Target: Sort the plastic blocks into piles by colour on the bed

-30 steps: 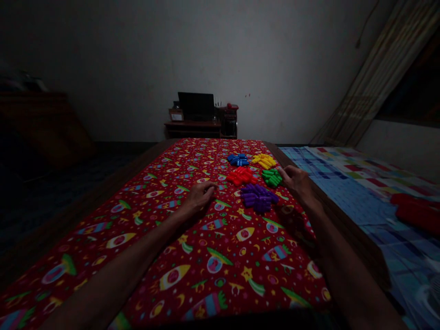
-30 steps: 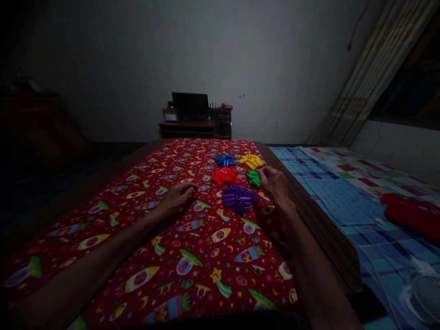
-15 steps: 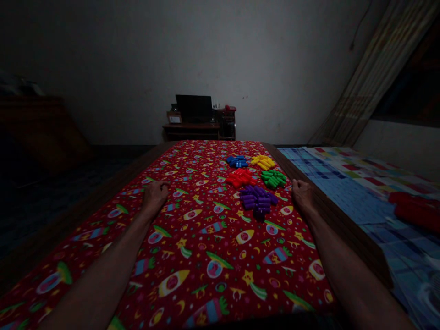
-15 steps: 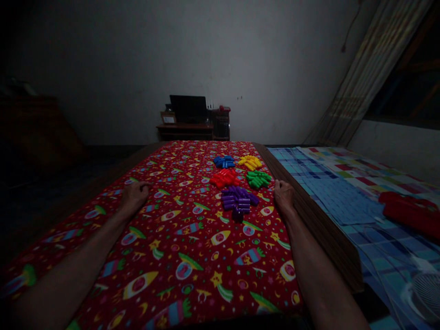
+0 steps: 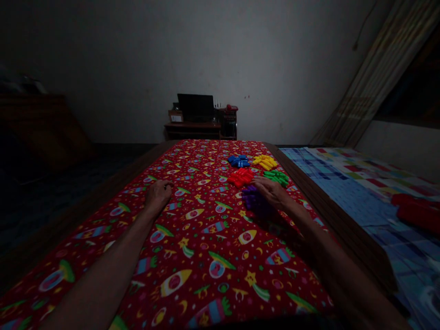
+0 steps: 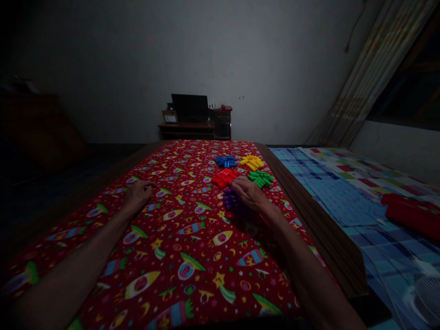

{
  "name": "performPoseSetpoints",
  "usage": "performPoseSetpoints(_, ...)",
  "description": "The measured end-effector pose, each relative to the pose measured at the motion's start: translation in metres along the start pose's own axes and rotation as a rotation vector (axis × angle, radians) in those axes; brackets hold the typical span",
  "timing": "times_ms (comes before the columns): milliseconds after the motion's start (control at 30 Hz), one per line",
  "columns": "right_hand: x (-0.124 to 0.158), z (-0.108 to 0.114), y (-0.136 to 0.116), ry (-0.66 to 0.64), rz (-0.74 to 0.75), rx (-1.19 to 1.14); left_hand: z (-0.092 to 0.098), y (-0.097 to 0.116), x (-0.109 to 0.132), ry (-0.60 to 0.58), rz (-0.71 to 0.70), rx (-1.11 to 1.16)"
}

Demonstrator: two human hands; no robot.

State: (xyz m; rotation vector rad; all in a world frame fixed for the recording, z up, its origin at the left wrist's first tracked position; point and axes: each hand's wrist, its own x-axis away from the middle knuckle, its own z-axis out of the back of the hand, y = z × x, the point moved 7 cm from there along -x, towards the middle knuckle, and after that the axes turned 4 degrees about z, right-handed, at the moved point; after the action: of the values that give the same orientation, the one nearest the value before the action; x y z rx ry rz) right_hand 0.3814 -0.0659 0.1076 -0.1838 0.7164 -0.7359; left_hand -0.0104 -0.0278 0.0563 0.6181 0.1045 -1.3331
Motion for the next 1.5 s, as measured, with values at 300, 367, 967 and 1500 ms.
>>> performPoseSetpoints(300,0.004,-0.031,0.004,-0.258,0.060,0.100,-0.002,-0.001,-0.001,0.005,0.001,-0.004)
performPoseSetpoints(367,0.006,-0.029,0.005,-0.268,0.044,0.093,-0.003,-0.002,-0.001,-0.003,0.014,-0.015)
performPoseSetpoints(967,0.000,-0.038,0.005,-0.299,0.071,0.121,-0.008,-0.006,-0.004,0.001,-0.018,-0.043)
performPoseSetpoints(1500,0.017,0.031,0.033,0.402,-0.261,-0.075,-0.005,-0.002,-0.001,-0.001,-0.024,-0.020)
